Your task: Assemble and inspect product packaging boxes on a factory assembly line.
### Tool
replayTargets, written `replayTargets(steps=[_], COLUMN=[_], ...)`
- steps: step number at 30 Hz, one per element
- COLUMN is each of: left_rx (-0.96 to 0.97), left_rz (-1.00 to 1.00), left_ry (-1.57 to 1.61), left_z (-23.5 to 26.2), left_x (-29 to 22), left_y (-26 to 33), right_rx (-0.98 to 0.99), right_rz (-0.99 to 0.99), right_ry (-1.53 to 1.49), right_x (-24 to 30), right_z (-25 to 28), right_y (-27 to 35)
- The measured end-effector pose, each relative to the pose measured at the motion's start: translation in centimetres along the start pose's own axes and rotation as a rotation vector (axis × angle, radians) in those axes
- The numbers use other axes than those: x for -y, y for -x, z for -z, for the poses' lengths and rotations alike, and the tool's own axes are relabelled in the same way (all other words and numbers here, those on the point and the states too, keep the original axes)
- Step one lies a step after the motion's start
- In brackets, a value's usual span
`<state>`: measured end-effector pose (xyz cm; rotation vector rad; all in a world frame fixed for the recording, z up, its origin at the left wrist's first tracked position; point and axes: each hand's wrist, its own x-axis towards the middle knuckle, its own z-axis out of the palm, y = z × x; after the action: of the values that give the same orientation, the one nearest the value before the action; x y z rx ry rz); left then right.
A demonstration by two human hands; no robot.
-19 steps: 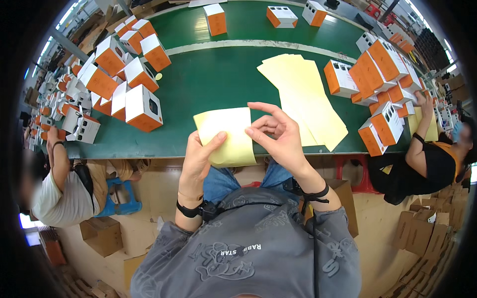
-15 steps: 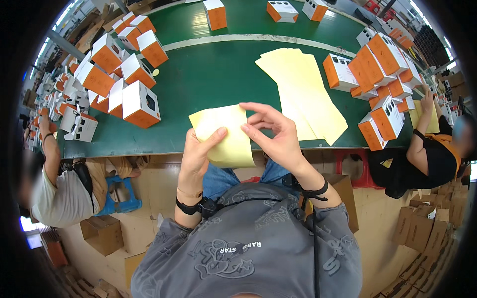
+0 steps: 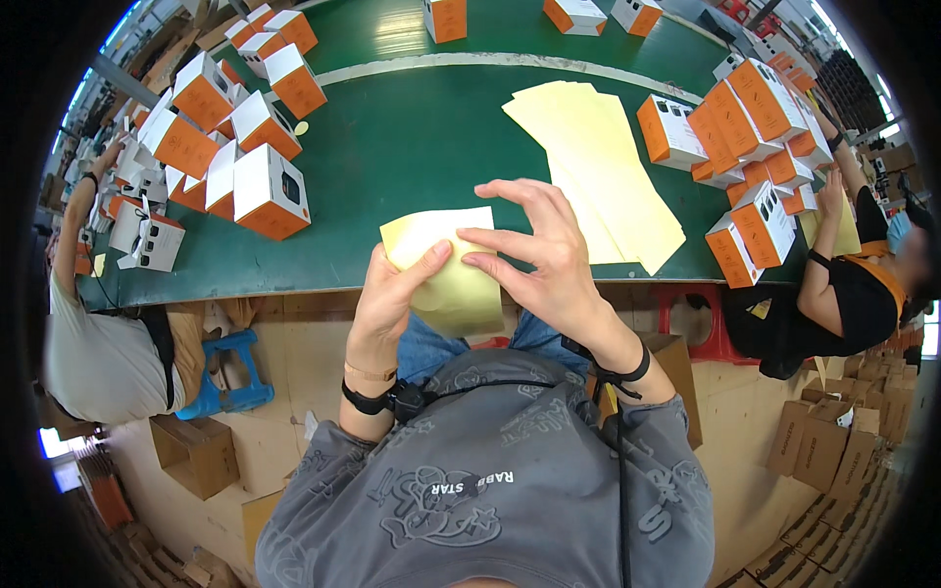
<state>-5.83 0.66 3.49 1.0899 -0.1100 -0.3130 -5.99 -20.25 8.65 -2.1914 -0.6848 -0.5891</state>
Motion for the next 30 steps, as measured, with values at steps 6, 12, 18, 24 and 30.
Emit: replayTargets(steps=[6, 12, 18, 24, 30], left_rx=[-0.002, 0.047, 0.064, 0.043, -0.064], left_rz=[0.047, -0.003, -0.069, -0.009, 0.004], left_ry=[-0.077, -0.118, -0.249, -0.182, -0.100], left_z=[0.2, 0.0, 0.1, -0.4, 0.7], left_x=[-0.1, 0.1, 0.0, -0.3, 1.0], left_y=[0.2, 0.4, 0.1, 0.3, -1.0], right_rx=[0.109, 0.156, 0.180, 0.198, 0.218], right_rz=[0.174, 0.203, 0.191, 0.171, 0.134], right_ry=[0.223, 0.143, 0.088, 0.037, -0.058], right_x=[-0.3, -0.5, -0.6, -0.8, -1.2], right_z=[0.9, 1.5, 1.6, 1.6, 1.9], right_y=[-0.3, -0.6, -0.6, -0.3, -0.9])
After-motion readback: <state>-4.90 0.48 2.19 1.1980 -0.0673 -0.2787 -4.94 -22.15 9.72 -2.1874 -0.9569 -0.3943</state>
